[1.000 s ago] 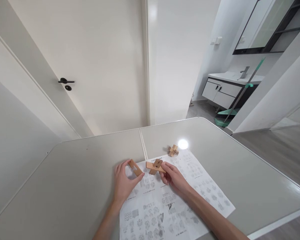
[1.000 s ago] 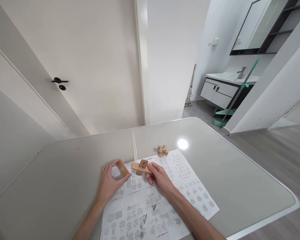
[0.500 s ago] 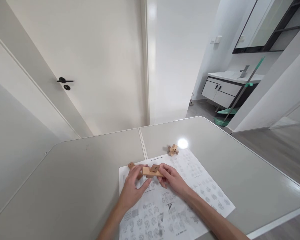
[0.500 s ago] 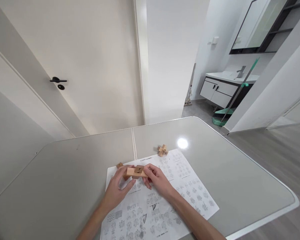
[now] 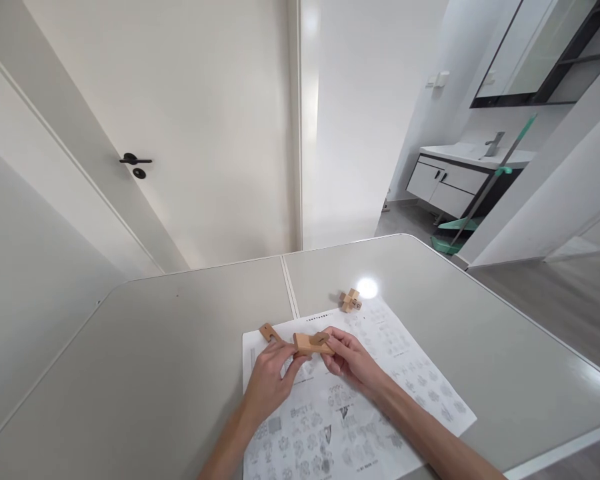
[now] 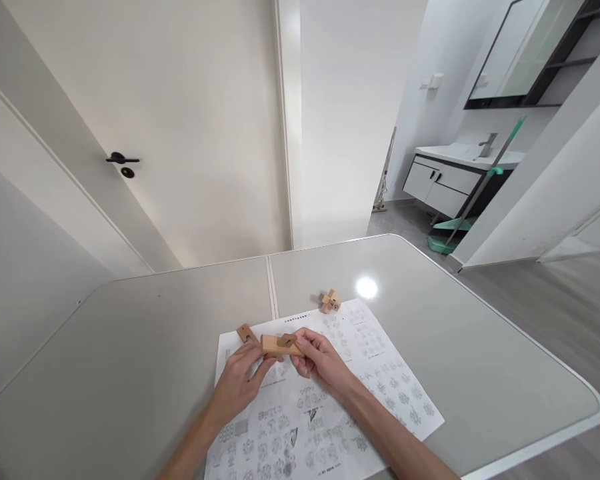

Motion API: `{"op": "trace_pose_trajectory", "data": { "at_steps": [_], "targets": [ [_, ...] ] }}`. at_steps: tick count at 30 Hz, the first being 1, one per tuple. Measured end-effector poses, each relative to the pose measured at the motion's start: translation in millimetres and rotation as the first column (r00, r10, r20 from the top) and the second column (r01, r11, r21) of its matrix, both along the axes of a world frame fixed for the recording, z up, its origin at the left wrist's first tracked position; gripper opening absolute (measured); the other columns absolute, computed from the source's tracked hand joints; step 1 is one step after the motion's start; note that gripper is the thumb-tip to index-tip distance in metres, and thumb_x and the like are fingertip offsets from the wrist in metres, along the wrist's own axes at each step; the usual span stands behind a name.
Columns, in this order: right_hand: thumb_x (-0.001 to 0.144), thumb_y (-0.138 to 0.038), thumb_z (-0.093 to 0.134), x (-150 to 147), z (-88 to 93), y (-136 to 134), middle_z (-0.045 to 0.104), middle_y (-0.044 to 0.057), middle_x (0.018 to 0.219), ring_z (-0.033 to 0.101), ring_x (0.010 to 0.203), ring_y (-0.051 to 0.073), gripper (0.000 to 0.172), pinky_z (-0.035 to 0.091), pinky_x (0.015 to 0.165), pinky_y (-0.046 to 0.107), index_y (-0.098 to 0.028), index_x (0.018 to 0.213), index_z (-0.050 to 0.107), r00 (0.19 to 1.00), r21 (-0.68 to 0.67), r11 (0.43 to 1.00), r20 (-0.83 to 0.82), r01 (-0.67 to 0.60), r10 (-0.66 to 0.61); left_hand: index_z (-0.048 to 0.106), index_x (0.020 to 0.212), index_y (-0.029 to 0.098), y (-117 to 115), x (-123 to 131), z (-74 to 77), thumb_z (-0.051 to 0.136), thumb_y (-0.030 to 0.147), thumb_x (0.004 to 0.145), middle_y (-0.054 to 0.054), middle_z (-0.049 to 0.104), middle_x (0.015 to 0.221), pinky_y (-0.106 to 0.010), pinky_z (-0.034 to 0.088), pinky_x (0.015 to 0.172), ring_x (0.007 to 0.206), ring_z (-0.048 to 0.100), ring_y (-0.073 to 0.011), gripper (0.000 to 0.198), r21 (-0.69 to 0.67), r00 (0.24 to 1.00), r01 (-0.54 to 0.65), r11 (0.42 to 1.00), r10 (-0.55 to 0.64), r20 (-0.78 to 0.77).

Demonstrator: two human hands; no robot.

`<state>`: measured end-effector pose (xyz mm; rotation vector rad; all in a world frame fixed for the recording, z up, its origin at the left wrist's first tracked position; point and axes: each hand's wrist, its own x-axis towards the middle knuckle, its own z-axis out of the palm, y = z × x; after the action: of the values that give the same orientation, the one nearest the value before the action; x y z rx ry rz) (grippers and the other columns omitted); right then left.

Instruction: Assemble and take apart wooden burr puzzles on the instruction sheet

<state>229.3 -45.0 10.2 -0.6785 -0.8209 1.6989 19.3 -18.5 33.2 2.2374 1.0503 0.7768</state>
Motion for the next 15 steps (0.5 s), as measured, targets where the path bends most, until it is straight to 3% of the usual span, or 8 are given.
{"op": "trace_pose_trajectory", "data": {
  "at_steps": [3,7,10,12,15],
  "targets": [
    [0.092,-0.05,0.075,6,1.4,1,0.052,-0.005,0.054,0.032,0.043,0.006,0.034,0.023,0.044,0.021,-0.018,0.085,0.063,0.997,-0.016,0.998,-0.035,0.068,-0.069,0.076,0.097,0.027,2,-5,-3.1,0.054,0.037,0.101,-0.007,0.075,0.086,-0.036,0.05,0.078,0.082,0.067,-0.0252,0.025,0.05,0.999,-0.013,0.999,0.014,-0.029],
    [0.091,-0.048,0.076,20,6.5,6,0.049,-0.006,0.056,0.03,0.045,0.007,0.033,0.027,0.045,0.021,-0.02,0.082,0.062,0.958,-0.016,0.96,-0.053,0.281,-0.281,0.074,0.094,0.027,4,-9,-6.1,0.057,0.033,0.099,-0.005,0.077,0.087,-0.034,0.05,0.076,0.079,0.069,-0.0241,0.019,0.063,0.999,-0.041,0.997,0.04,0.006],
    [0.09,-0.055,0.073,21,5.8,8,0.061,-0.002,0.067,0.041,0.048,0.008,0.036,0.037,0.048,0.023,-0.02,0.095,0.065,0.931,0.035,0.942,0.141,0.335,-0.337,0.071,0.098,0.027,4,-7,-4.0,0.057,0.038,0.098,-0.003,0.078,0.084,-0.031,0.048,0.068,0.071,0.069,-0.0219,0.017,0.001,0.984,-0.17,0.985,0.17,0.05],
    [0.09,-0.06,0.07,16,2.9,6,0.068,0.002,0.078,0.052,0.054,0.012,0.043,0.043,0.052,0.025,-0.02,0.105,0.064,0.902,0.091,0.95,0.297,0.3,-0.313,0.064,0.114,0.026,5,-6,-1.7,0.055,0.042,0.098,0.0,0.078,0.08,-0.029,0.047,0.062,0.061,0.066,-0.0193,0.024,-0.047,0.957,-0.285,0.957,0.287,0.037],
    [0.095,-0.062,0.061,5,-1.1,4,0.07,0.002,0.078,0.056,0.057,0.016,0.047,0.046,0.056,0.028,-0.021,0.118,0.058,0.821,0.168,0.959,0.496,0.226,-0.281,0.048,0.137,0.023,8,-10,0.2,0.049,0.044,0.099,0.006,0.072,0.065,-0.028,0.047,0.06,0.052,0.062,-0.0171,0.043,-0.037,0.894,-0.448,0.893,0.448,-0.027]
  ]
}}
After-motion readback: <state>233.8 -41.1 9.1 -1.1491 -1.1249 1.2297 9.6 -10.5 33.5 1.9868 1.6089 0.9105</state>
